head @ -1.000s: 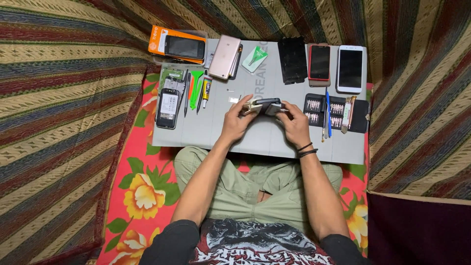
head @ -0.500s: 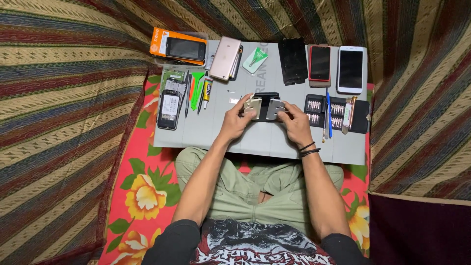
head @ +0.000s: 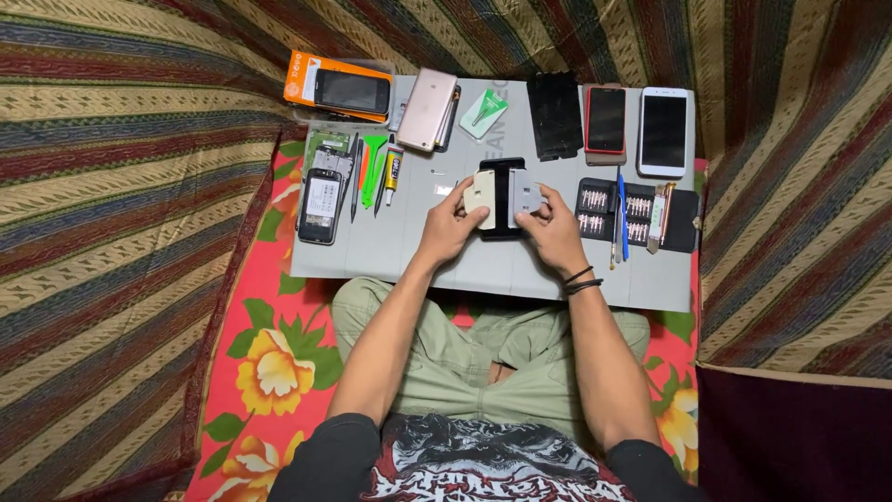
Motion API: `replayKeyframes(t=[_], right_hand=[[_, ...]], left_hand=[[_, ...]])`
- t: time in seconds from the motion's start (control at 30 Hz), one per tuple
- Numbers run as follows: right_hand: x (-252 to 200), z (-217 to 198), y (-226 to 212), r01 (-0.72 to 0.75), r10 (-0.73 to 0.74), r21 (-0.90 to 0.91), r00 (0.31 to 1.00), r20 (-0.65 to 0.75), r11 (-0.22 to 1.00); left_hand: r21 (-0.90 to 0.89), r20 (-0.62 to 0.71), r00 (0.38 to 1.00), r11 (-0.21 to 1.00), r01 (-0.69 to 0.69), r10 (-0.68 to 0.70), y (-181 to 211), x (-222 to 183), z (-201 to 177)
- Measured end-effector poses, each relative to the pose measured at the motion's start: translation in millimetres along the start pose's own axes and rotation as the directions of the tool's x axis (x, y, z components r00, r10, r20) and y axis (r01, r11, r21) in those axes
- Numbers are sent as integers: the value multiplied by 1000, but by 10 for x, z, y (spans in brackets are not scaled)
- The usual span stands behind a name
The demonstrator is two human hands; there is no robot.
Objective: Organizing and cleaning a workstation used for smartphone repairs, including handling screens, batteries, and tools.
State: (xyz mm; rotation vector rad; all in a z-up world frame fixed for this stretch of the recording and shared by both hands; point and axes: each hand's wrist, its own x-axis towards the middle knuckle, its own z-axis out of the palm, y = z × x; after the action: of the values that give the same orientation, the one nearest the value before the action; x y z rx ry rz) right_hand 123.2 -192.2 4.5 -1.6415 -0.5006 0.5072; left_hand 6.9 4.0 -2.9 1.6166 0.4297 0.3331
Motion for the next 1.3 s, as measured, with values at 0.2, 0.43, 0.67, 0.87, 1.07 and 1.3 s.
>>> replayKeyframes(t=[0.2, 0.43, 0.67, 0.87, 1.07, 1.3], right_hand=[[69, -92, 209, 5, 21, 248, 995, -101, 969], [169, -100, 145, -18, 153, 414, 943, -295, 910], [855, -333, -88, -102, 117, 62, 927, -356, 993], [1506, -558, 104, -100, 26, -193, 934, -356, 976], [1410, -590, -82, -163, -43, -559, 941, -337, 813], [1055, -413, -550, -137, -68, -721, 967, -247, 679]], left_hand=[[-15, -33, 997, 997, -75, 74, -100, -65, 75], [543, -14, 901, 760, -357, 434, -91, -264, -411], [594, -182, 884, 765, -251, 431, -70, -299, -406], [577, -178, 896, 780, -240, 407, -24, -316, -430], [598, -163, 896, 764, -244, 414, -12, -303, -434], [604, -160, 885, 752, -262, 437, 7, -312, -427]])
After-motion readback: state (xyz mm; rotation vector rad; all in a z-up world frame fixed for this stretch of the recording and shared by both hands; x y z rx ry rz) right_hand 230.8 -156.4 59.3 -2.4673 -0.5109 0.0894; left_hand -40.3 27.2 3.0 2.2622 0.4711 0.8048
